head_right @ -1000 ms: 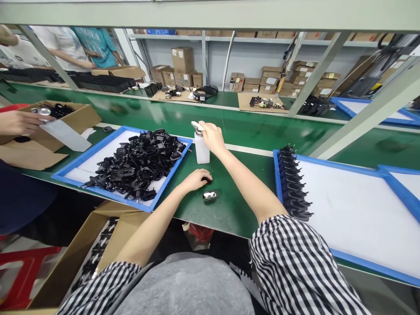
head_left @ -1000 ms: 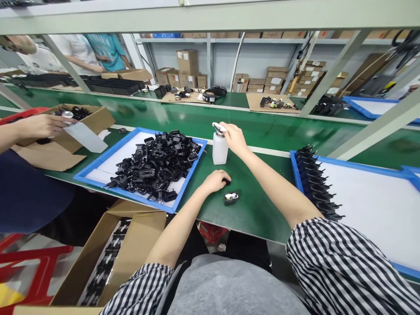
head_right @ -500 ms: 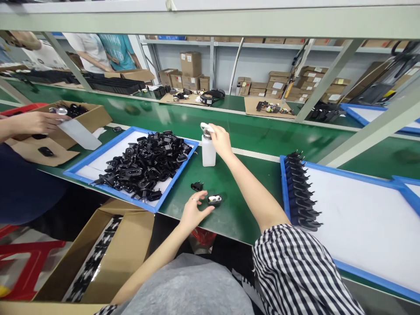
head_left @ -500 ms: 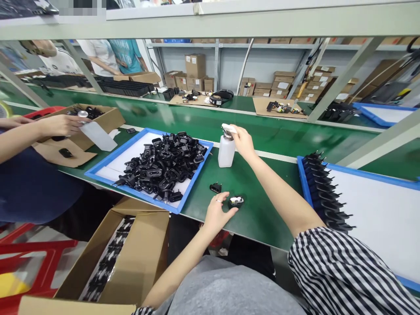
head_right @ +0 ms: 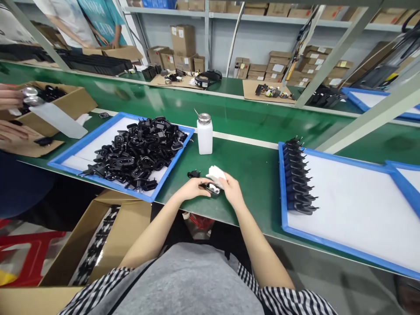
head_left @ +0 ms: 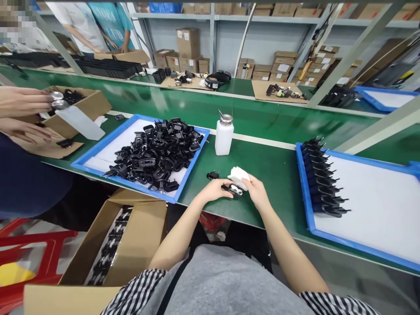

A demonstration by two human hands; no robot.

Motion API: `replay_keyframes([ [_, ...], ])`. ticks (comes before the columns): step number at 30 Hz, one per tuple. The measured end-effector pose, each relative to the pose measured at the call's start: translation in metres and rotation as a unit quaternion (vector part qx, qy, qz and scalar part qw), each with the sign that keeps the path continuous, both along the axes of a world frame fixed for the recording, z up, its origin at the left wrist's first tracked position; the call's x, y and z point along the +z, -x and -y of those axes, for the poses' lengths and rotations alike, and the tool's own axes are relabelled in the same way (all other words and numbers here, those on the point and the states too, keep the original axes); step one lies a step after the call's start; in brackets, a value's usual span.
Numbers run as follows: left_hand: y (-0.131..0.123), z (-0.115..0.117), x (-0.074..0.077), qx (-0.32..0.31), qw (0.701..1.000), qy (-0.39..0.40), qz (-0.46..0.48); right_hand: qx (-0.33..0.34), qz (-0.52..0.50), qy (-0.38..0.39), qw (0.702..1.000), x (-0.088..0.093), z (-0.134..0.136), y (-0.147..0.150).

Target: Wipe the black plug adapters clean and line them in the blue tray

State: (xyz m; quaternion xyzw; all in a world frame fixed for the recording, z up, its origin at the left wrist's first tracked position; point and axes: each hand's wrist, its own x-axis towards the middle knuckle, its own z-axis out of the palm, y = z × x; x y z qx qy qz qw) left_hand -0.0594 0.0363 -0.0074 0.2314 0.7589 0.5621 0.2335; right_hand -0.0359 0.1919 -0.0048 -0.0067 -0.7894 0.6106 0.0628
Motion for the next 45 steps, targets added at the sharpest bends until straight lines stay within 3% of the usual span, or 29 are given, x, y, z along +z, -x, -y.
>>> replay_keyframes([
  [8,0.000,0.000,-0.003,0.019,1.000,-0.008,-0.002,0.115,-0.106,-0.186,0.970,-0.004,0.002,-0.018],
  [12,-0.001,0.000,-0.002,-0.002,0.999,-0.033,0.015,0.128,-0.136,-0.215,0.959,-0.007,-0.008,-0.026],
  [15,-0.002,-0.001,-0.001,0.001,0.999,-0.035,0.015,0.093,-0.099,-0.164,0.977,-0.007,-0.016,-0.036],
  [18,-0.003,-0.002,0.002,0.019,0.999,-0.021,0.022,0.028,-0.005,-0.032,0.999,-0.008,-0.023,-0.039],
  [21,-0.007,-0.002,0.006,0.026,0.999,-0.001,0.024,-0.047,0.064,0.128,0.989,-0.009,-0.032,-0.035],
  [23,-0.010,0.001,0.010,0.033,0.999,0.020,0.006,-0.067,0.086,0.171,0.979,-0.007,-0.039,-0.031],
  [25,-0.011,0.008,0.015,0.056,0.997,0.051,-0.030,-0.065,0.102,0.134,0.984,-0.003,-0.046,-0.028],
  [27,-0.010,0.019,0.020,0.110,0.985,0.097,-0.086,-0.079,0.095,0.026,0.992,0.002,-0.053,-0.025],
  [29,-0.006,0.029,0.022,0.181,0.958,0.160,-0.154,-0.113,0.062,-0.106,0.986,0.005,-0.058,-0.024],
  [31,-0.003,0.036,0.023,0.211,0.928,0.223,-0.211,-0.148,0.026,-0.197,0.969,0.006,-0.059,-0.024],
  [36,0.001,0.029,0.016,0.127,0.914,0.298,-0.246,-0.145,-0.004,-0.234,0.961,0.006,-0.050,-0.029],
  [38,0.001,0.021,0.012,0.135,0.910,0.307,-0.244,-0.141,-0.013,-0.233,0.962,0.008,-0.045,-0.032],
  [42,-0.002,0.012,0.010,0.226,0.912,0.253,-0.231,-0.145,-0.030,-0.207,0.967,0.018,-0.037,-0.040],
  [45,-0.012,0.009,0.017,0.297,0.930,0.078,-0.201,-0.129,-0.033,-0.126,0.983,0.028,-0.027,-0.046],
])
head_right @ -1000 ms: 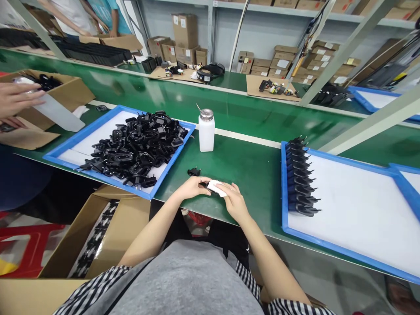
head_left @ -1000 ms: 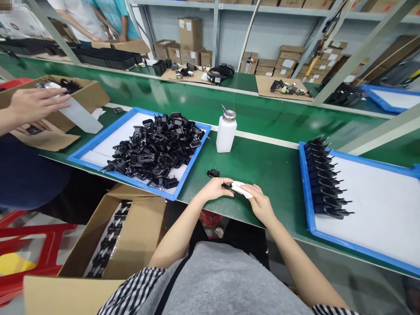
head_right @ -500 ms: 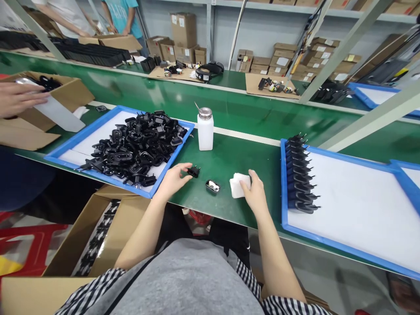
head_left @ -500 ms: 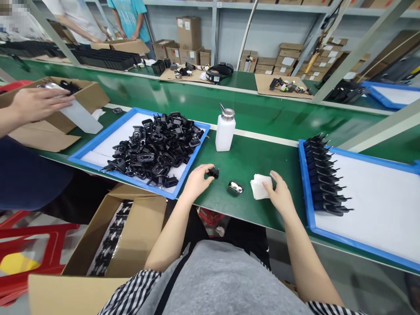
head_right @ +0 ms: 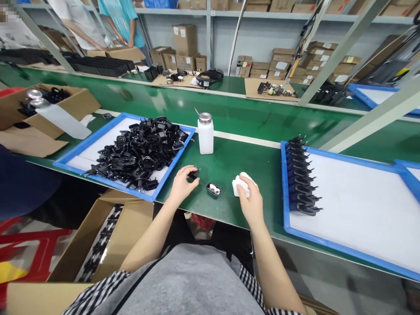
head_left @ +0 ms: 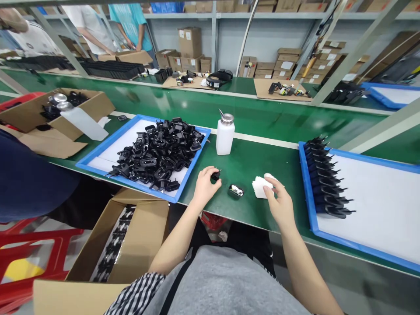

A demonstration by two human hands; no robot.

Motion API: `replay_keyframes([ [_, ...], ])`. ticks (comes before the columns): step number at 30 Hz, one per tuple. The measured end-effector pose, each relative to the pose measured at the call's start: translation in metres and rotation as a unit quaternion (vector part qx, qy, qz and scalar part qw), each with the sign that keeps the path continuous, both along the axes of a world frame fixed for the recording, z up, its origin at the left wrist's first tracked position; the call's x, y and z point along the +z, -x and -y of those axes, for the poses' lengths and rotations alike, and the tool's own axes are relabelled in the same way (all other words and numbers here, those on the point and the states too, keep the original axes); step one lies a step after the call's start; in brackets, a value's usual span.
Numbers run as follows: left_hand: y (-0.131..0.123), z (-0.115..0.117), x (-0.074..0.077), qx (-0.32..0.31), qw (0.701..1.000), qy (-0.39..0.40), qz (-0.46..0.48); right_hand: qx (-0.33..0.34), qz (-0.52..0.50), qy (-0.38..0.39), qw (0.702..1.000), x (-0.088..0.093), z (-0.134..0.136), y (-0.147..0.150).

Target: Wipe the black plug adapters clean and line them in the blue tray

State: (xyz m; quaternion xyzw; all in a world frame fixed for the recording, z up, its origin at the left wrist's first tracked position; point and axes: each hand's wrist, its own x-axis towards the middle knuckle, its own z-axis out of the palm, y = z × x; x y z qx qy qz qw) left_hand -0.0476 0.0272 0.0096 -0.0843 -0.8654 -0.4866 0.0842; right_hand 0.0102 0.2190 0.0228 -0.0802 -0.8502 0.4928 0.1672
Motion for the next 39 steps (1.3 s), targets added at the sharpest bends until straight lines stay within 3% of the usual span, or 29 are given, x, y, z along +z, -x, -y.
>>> replay_keyframes([
  [2,-0.010,-0.003,0.008,-0.053,0.980,-0.191,0.022,0.048,0.004,0.078,0.996,0.006,0.008,-0.003],
  [5,-0.026,-0.011,0.019,-0.180,0.878,-0.417,0.149,0.161,0.005,0.155,0.975,0.013,0.020,-0.002],
  [7,-0.034,-0.016,0.025,-0.224,0.819,-0.475,0.230,0.221,0.007,0.158,0.963,0.014,0.026,0.000],
  [9,-0.038,-0.018,0.029,-0.248,0.793,-0.480,0.280,0.228,0.012,0.138,0.964,0.015,0.029,0.003],
  [11,-0.036,-0.016,0.031,-0.258,0.806,-0.444,0.294,0.200,0.009,0.115,0.973,0.015,0.029,0.005],
  [13,-0.031,-0.010,0.031,-0.219,0.874,-0.352,0.254,0.169,0.002,0.068,0.983,0.014,0.028,0.006],
  [15,-0.023,-0.004,0.028,-0.154,0.950,-0.204,0.176,0.127,-0.003,-0.019,0.992,0.013,0.026,0.007],
  [17,-0.017,0.000,0.022,-0.138,0.980,-0.062,0.129,0.087,-0.007,-0.114,0.990,0.010,0.025,0.008],
  [19,-0.014,-0.001,0.014,-0.179,0.975,0.020,0.128,0.071,-0.012,-0.177,0.982,0.005,0.025,0.008],
  [23,-0.015,-0.011,0.003,-0.205,0.969,0.066,0.121,0.073,-0.012,-0.221,0.973,-0.004,0.029,0.011],
  [31,-0.018,-0.013,0.004,-0.185,0.975,0.055,0.107,0.092,0.012,-0.238,0.967,-0.016,0.029,0.013],
  [39,-0.012,-0.007,0.007,-0.212,0.970,0.073,0.096,0.170,0.065,-0.287,0.941,-0.010,0.021,0.017],
])
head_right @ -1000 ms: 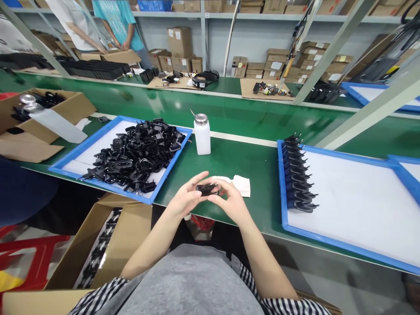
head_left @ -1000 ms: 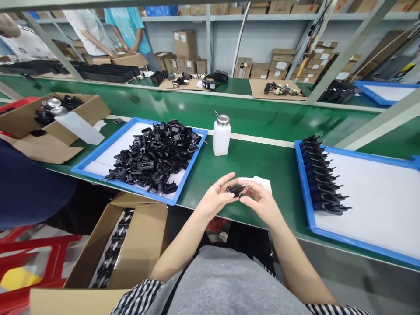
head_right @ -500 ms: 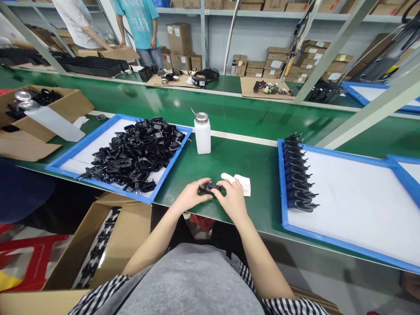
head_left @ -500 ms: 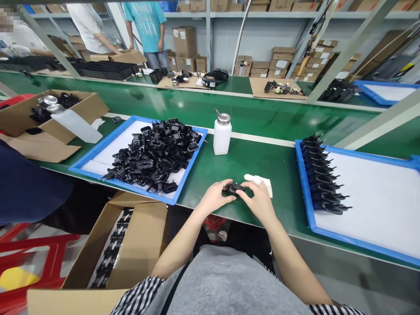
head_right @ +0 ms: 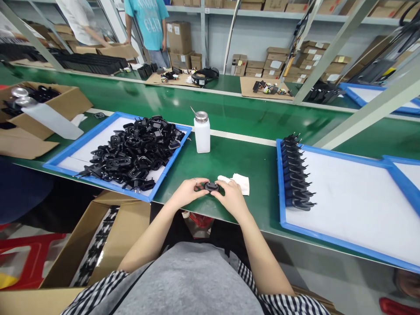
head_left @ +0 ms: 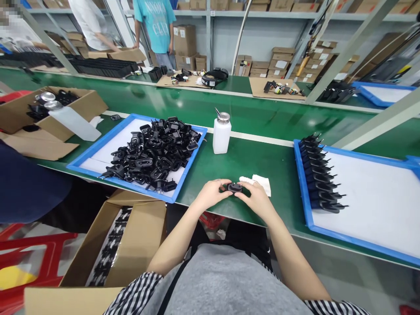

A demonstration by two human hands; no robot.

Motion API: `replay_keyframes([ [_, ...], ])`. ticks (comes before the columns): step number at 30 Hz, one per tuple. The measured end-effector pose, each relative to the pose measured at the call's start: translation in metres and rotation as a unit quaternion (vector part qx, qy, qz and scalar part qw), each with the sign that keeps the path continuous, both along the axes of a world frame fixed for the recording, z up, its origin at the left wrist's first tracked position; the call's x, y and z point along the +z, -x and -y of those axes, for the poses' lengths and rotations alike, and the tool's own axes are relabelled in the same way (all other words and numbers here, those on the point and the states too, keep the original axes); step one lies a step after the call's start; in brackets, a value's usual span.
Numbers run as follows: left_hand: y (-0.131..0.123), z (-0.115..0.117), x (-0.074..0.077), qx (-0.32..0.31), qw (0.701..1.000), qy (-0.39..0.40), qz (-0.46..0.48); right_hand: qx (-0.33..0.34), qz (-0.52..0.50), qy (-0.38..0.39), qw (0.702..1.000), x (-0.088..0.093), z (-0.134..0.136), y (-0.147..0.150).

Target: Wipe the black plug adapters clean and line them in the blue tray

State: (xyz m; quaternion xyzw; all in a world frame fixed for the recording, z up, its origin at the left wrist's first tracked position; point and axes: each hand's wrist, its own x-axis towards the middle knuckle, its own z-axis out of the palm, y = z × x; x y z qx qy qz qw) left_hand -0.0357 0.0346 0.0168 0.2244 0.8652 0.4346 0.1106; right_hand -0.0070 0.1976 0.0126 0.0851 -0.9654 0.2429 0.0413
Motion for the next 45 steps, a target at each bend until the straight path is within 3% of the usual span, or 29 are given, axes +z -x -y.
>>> replay_keyframes([
  [14,-0.001,0.002,0.005,-0.004,1.000,0.020,0.016,0.001,-0.022,0.000,1.000,0.001,0.001,-0.003],
  [19,-0.001,-0.002,0.018,-0.013,0.992,0.119,-0.028,0.039,0.006,-0.025,0.999,0.005,-0.003,0.000],
  [25,0.007,-0.019,0.050,-0.065,0.944,0.321,-0.040,0.080,0.069,-0.136,0.985,0.028,0.005,0.010],
  [31,0.010,-0.034,0.066,-0.085,0.929,0.360,-0.027,0.036,0.110,-0.249,0.962,0.042,0.022,0.004],
  [42,0.023,-0.034,0.066,-0.153,0.918,0.365,-0.005,0.055,0.124,-0.219,0.966,0.039,0.013,0.014],
  [45,0.024,-0.039,0.069,-0.151,0.917,0.370,-0.003,0.051,0.139,-0.180,0.973,0.038,0.010,0.018],
])
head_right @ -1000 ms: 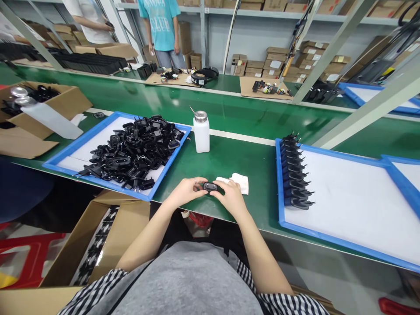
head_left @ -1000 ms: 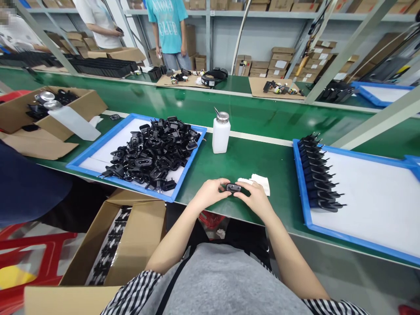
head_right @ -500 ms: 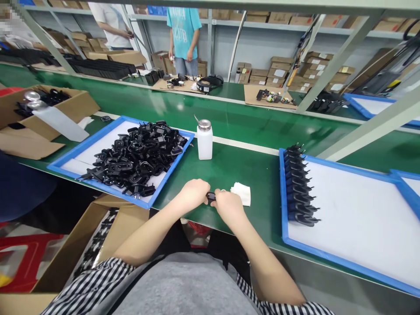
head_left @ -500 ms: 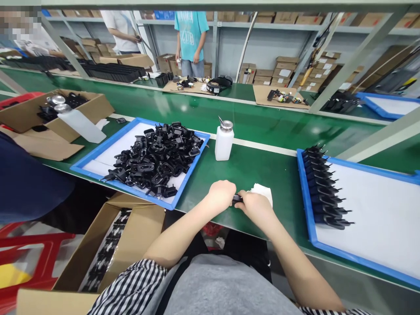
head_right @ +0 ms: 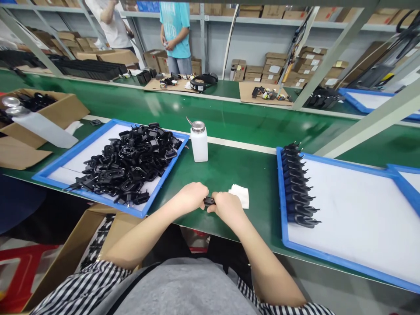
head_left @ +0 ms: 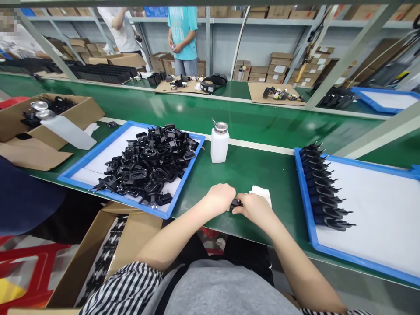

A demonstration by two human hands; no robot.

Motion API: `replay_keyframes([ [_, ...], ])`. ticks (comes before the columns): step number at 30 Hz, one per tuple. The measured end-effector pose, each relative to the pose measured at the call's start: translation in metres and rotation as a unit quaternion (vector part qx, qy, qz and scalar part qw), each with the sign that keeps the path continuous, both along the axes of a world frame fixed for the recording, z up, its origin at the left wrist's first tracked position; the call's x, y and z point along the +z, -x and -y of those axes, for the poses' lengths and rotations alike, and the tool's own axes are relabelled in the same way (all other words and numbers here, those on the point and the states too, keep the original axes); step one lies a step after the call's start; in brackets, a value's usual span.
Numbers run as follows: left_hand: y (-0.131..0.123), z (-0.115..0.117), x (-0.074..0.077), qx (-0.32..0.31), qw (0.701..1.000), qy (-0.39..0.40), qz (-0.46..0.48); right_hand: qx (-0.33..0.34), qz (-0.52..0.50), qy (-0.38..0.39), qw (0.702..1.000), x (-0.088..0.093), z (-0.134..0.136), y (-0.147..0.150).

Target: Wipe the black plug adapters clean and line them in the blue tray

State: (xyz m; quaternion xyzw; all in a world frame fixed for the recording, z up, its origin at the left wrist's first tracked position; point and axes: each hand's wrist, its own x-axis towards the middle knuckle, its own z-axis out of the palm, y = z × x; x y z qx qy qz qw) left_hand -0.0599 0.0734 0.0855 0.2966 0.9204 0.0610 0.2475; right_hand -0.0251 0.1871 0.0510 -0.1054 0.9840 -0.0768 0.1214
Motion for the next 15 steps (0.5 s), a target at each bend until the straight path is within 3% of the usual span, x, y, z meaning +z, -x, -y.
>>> replay_keyframes([
  [5,-0.009,0.002,0.000,0.017,0.999,-0.008,-0.035,-0.036,-0.020,0.104,0.994,-0.012,-0.003,-0.006],
  [8,-0.015,0.011,-0.013,0.023,0.998,-0.037,-0.049,-0.036,-0.048,0.179,0.982,-0.027,-0.003,-0.017],
  [11,-0.020,0.024,-0.038,0.046,0.981,-0.188,0.020,-0.049,-0.062,0.229,0.970,-0.034,-0.011,-0.034],
  [15,-0.025,0.046,-0.076,0.154,0.913,-0.364,0.104,-0.122,-0.140,0.288,0.939,-0.019,-0.057,-0.073],
])
